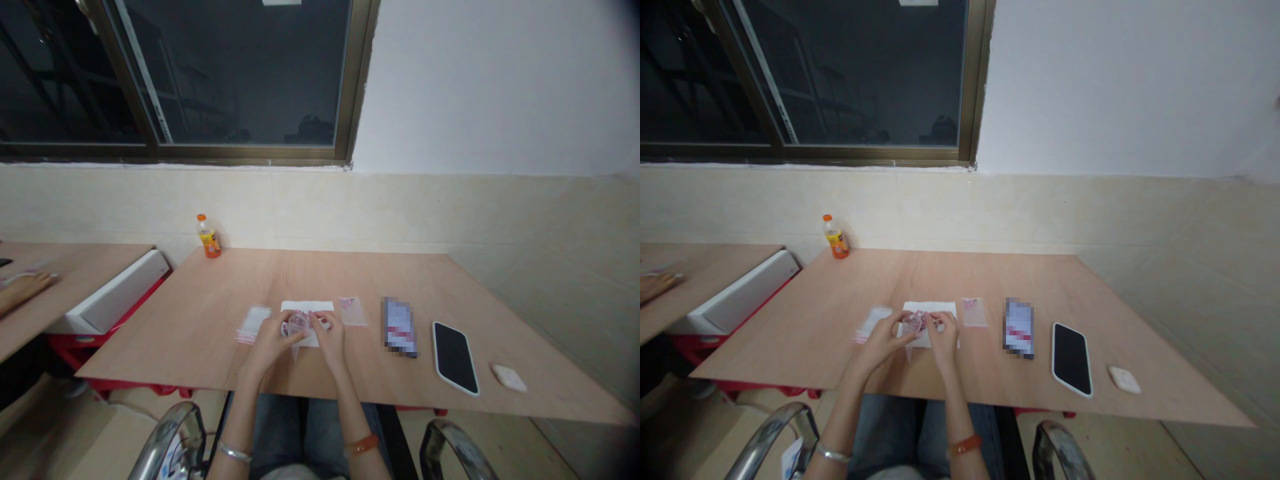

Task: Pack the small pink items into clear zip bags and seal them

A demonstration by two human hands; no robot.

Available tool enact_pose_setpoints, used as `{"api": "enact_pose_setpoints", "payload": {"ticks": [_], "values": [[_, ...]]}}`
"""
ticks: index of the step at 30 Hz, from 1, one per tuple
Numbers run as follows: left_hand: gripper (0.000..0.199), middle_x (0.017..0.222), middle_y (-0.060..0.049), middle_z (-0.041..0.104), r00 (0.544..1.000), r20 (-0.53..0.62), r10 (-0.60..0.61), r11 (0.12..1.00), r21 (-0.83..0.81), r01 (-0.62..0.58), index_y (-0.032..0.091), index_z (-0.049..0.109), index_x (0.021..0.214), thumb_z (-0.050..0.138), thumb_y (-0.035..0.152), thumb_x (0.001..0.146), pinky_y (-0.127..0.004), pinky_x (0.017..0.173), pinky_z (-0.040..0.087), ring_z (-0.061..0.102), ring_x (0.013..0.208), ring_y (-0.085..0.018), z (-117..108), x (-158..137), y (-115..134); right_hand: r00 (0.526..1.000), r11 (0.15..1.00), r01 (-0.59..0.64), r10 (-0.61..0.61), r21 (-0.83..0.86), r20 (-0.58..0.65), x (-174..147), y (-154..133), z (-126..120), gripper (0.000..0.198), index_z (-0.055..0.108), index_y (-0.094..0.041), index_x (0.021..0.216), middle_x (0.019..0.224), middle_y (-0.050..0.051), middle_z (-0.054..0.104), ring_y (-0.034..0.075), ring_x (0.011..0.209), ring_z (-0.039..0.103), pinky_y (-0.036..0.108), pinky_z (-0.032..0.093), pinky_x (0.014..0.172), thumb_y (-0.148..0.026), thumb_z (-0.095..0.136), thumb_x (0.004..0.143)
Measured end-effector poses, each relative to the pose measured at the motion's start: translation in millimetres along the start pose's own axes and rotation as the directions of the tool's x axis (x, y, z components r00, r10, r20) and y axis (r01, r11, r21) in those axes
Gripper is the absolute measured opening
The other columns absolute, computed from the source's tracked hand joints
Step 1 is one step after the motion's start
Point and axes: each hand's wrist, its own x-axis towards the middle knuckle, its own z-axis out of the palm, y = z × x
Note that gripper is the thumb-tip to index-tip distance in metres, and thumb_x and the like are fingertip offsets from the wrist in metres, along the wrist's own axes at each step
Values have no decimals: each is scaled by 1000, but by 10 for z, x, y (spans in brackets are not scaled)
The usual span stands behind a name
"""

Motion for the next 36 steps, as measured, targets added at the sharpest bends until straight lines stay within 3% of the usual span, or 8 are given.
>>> {"api": "enact_pose_setpoints", "payload": {"ticks": [7, 12, 17, 22, 26, 30, 36], "values": [[37, 102, -6, 67, 998, 49, 25, 1000, -9, -25, 20, 61, 105, 66, 35, 72, -28, 80, 46, 61, 89, -20, 23, 3, -18, 992, 989, 77, -89, 124, 93, 1, -372, -128, 13, 70, -21, 79, 91, 6, 63, 19, 90, 57, 29, 46, 74, -30, 61, 76], [36, 103, -6, 67, 999, 36, 31, 999, -23, -30, 20, 61, 104, 65, 35, 72, -30, 81, 46, 61, 91, -20, 19, 5, 21, 982, 991, 74, -92, 115, 166, -24, -322, -94, 15, 72, -24, 83, 102, 7, 62, 20, 98, 56, 34, 45, 84, -29, 61, 76], [42, 103, -7, 67, 1000, 11, 9, 1000, -27, -9, 19, 60, 105, 68, 39, 69, -31, 81, 47, 61, 91, -21, 22, -5, -11, 997, 992, -6, -4, 123, 80, 13, -166, -61, 21, 69, -18, 84, 92, 8, 65, 20, 88, 59, 29, 48, 70, -31, 52, 80], [41, 103, -7, 67, 1000, 9, -8, 998, -55, 9, 19, 60, 105, 67, 37, 69, -33, 84, 47, 61, 94, -22, 25, -1, -47, 994, 997, -7, 15, -72, 110, -38, 144, 21, 16, 67, -15, 80, 82, 9, 66, 20, 81, 59, 32, 46, 75, -22, 52, 77], [39, 105, -7, 66, 1000, 7, -12, 997, -70, 12, 19, 60, 104, 67, 36, 69, -34, 88, 46, 60, 97, -21, 16, 3, -35, 984, 961, 19, 30, -275, 174, -164, 315, 116, 15, 67, -16, 83, 87, 10, 65, 22, 85, 58, 32, 44, 76, -18, 54, 74], [38, 104, -6, 66, 1000, 16, -11, 994, -107, 12, 19, 60, 104, 67, 34, 70, -34, 88, 46, 60, 98, -21, 3, -3, 7, 975, 904, 35, 63, -426, 214, -256, 331, 183, 21, 67, -18, 91, 92, 10, 63, 22, 85, 57, 29, 41, 74, -16, 52, 76], [39, 106, -7, 66, 999, 47, -23, 989, -144, 30, 18, 60, 105, 67, 33, 70, -32, 89, 45, 59, 100, -21, -18, -1, 72, 971, 870, 80, 41, -487, 234, -273, 298, 201, 21, 68, -18, 87, 91, 9, 62, 21, 85, 55, 28, 38, 74, -16, 48, 80]]}}
